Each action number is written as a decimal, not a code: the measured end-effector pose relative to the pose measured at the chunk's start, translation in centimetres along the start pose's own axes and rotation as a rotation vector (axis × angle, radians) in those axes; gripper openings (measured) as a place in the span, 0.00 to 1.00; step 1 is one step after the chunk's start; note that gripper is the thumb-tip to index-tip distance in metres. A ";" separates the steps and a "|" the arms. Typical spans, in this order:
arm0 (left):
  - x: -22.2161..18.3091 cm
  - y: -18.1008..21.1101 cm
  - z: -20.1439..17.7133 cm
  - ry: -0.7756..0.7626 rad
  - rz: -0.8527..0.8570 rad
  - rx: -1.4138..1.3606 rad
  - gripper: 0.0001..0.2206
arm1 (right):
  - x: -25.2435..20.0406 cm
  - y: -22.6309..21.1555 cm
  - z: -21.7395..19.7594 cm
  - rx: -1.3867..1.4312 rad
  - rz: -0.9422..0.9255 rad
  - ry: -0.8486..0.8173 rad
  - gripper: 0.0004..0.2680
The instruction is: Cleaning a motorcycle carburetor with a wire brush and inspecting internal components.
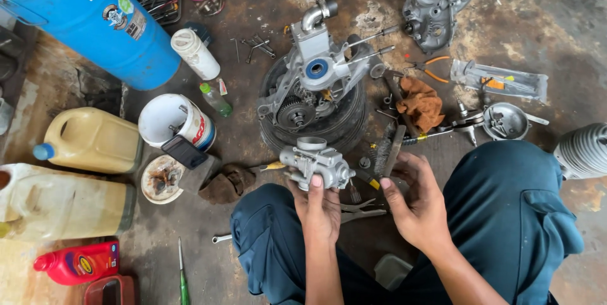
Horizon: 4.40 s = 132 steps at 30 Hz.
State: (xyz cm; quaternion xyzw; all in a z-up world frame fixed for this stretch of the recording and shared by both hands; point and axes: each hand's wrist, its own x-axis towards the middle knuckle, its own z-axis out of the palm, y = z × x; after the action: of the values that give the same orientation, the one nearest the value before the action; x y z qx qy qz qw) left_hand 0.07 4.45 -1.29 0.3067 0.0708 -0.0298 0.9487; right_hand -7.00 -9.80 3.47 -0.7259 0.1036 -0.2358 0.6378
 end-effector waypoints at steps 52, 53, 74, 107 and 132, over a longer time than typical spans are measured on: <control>0.2 -0.5 0.2 0.018 0.080 0.079 0.37 | -0.1 -2.4 0.4 -0.341 -0.347 -0.168 0.17; 0.2 -0.4 0.6 0.058 0.092 0.121 0.38 | -0.1 -2.4 0.4 -0.374 -0.326 -0.184 0.17; 0.3 0.5 1.1 0.103 0.108 0.035 0.34 | 1.1 -1.0 -0.3 -0.674 -0.171 -0.201 0.18; -0.7 0.3 0.2 -0.217 0.107 -0.044 0.31 | -0.5 1.2 0.6 0.251 0.146 -0.216 0.16; -1.8 0.4 1.7 -0.037 0.336 0.468 0.40 | -0.4 1.4 2.3 -0.403 -0.198 -0.122 0.23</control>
State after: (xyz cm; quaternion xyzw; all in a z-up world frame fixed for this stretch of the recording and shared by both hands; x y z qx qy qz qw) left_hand -1.43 3.78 0.57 0.5242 -0.0070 0.1066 0.8449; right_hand -6.01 -7.84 1.91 -0.8580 0.0380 -0.2278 0.4588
